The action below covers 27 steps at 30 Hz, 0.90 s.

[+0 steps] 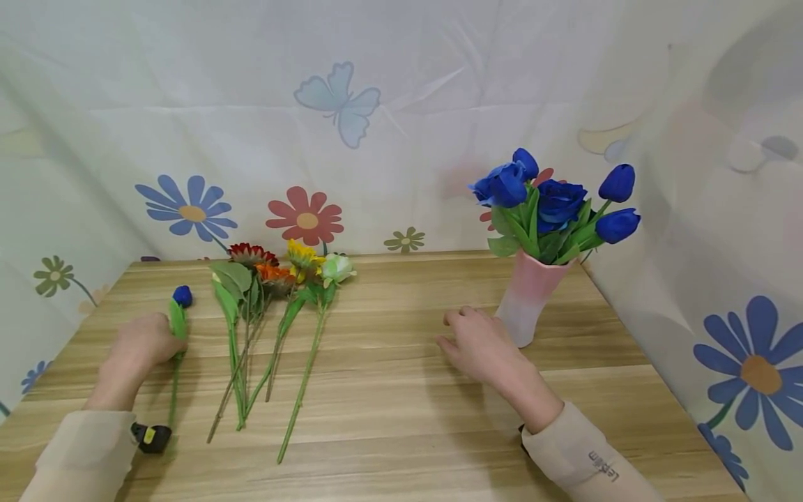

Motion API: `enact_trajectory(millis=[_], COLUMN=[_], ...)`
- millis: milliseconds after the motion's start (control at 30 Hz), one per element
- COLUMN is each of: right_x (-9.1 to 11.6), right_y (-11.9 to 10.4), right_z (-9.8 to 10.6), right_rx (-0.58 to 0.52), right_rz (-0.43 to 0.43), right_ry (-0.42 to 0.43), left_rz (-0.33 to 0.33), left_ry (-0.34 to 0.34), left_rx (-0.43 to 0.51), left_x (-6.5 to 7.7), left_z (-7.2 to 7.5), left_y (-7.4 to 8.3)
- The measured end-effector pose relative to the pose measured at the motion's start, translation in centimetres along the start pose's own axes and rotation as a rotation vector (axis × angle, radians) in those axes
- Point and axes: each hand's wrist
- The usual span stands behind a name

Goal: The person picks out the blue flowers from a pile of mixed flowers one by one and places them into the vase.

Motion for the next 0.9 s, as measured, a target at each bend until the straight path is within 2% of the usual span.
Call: enact_trajectory(millis=[233, 433, 900], right_x=[0.0, 0.0, -0.2], right_y=[0.1, 0.2, 0.1], right_z=[0.0, -0.1, -0.1], right_rx=[-0.003, -0.004, 0.003], right_rz=[0.005, -0.001, 0.007], right_ry=[0.0, -0.006, -0.006], left_rz=[-0.031, -0.049, -0.073], left_ry=[-0.01, -0.018, -0.057], left_rx=[0.064, 0.081, 0.185], left_x=[-0.3, -0.2, 0.3], left_z=[0.0, 0.2, 1.7], left_y=[0.0, 0.4, 2.5])
Point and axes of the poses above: each hand's wrist, its own x-axis away from the middle knuckle, its own z-axis out of the back of the hand, y = z × x, and after that the axes turned 6 degrees about -z, right-handed
